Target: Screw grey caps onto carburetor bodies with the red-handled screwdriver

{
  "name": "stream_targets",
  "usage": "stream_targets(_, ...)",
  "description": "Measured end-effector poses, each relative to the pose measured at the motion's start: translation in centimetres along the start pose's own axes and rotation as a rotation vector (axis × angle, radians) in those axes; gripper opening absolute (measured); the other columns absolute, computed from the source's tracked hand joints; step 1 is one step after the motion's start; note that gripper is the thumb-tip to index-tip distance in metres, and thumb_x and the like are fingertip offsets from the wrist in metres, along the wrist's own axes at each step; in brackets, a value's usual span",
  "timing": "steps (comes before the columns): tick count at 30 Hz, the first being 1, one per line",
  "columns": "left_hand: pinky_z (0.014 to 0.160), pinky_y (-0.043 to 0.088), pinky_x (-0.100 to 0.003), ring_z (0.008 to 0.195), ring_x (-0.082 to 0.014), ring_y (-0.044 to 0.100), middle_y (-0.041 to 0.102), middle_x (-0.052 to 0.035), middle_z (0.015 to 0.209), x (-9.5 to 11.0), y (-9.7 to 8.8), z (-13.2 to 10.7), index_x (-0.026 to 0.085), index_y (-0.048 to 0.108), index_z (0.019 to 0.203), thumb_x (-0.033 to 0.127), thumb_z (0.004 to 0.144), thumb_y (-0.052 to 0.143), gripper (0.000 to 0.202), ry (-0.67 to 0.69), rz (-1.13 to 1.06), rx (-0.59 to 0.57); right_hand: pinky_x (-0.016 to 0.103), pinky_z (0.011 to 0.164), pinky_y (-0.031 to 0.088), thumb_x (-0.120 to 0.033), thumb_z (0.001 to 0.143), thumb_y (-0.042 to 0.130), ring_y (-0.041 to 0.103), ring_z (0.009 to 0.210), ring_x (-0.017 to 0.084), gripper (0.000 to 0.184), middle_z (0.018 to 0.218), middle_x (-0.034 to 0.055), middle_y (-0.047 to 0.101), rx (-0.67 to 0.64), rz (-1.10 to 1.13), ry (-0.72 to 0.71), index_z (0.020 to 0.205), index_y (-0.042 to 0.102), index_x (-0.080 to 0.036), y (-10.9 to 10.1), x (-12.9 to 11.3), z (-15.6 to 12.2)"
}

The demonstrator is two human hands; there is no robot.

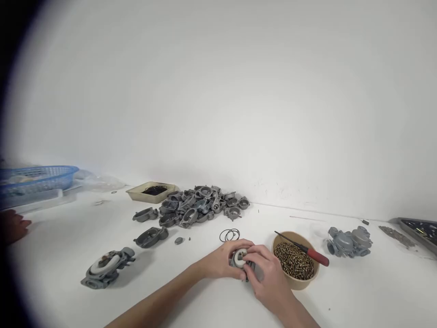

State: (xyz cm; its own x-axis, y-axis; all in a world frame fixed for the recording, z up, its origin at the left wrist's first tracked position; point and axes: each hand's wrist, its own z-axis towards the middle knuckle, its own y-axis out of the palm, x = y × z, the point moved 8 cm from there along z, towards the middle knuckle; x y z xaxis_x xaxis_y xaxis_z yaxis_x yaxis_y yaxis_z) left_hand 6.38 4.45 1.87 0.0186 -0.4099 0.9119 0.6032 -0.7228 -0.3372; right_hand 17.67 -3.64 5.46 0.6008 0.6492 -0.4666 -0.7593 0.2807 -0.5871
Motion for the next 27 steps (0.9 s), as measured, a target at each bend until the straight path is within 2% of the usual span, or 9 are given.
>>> stream_targets(7,0.081,0.053,-0.031,0.093,-0.0253,0.068,0.074,-0.0058,0.103,0.4,0.4,0.0,0.018,0.074,0.118,0.045,0.074,0.091,0.054,-0.028,-0.035,-0.049,0.035,0.087,0.063,-0.019,0.099,0.055,0.074,0.097,0.022,0.022,0.111,0.0098,0.074,-0.019,-0.019,0.1,0.1,0.077,-0.023,0.5,1.2,-0.3)
stream_targets(14,0.088,0.054,-0.033,0.1,-0.0278,0.07,0.076,-0.006,0.106,0.9,0.5,0.1,0.019,0.076,0.12,0.047,0.079,0.087,0.051,-0.015,-0.011,-0.08,0.034,0.088,0.062,-0.017,0.099,0.054,0.074,0.1,0.022,0.023,0.11,0.0092,0.074,-0.012,0.026,0.127,0.102,0.076,-0.023,0.4,1.0,-0.4)
stream_targets(19,0.087,0.056,-0.033,0.1,-0.0288,0.072,0.078,-0.0077,0.11,0.6,0.7,0.0,0.018,0.075,0.123,0.052,0.079,0.088,0.056,0.006,0.011,-0.077,0.034,0.088,0.061,-0.021,0.099,0.055,0.073,0.097,0.022,0.021,0.109,0.0085,0.073,0.027,0.042,0.185,0.099,0.075,-0.023,0.2,1.2,-0.5)
stream_targets(22,0.09,0.058,-0.035,0.105,-0.0293,0.073,0.078,-0.0096,0.119,0.2,0.5,0.0,0.019,0.073,0.131,0.054,0.079,0.087,0.064,0.017,0.11,-0.07,0.034,0.088,0.061,-0.021,0.099,0.055,0.073,0.097,0.022,0.02,0.108,0.0086,0.074,-0.012,0.041,0.179,0.101,0.075,-0.023,0.5,1.3,-0.5)
stream_targets(24,0.095,0.059,-0.037,0.111,-0.0296,0.073,0.076,-0.0093,0.128,0.1,-0.9,0.1,0.022,0.069,0.14,0.053,0.079,0.087,0.07,0.002,0.291,-0.007,0.036,0.088,0.061,-0.021,0.098,0.054,0.073,0.097,0.023,0.021,0.108,0.0089,0.074,-0.028,0.033,0.174,0.101,0.075,-0.023,0.6,1.4,-0.5)
stream_targets(25,0.098,0.059,-0.039,0.115,-0.0296,0.072,0.075,-0.0086,0.132,0.0,-2.3,0.1,0.024,0.066,0.143,0.052,0.081,0.086,0.07,-0.019,0.404,0.054,0.037,0.088,0.061,-0.021,0.098,0.053,0.073,0.097,0.024,0.021,0.108,0.0093,0.074,-0.025,0.029,0.175,0.101,0.074,-0.023,0.6,1.4,-0.5)
stream_targets(27,0.108,0.054,-0.044,0.125,-0.0306,0.067,0.071,-0.0088,0.139,0.0,-6.2,-0.3,0.025,0.065,0.144,0.048,0.09,0.077,0.06,-0.085,0.548,0.224,0.038,0.089,0.061,-0.022,0.099,0.053,0.073,0.098,0.024,0.021,0.109,0.0098,0.073,-0.016,0.019,0.182,0.101,0.074,-0.024,0.5,1.5,-0.5)
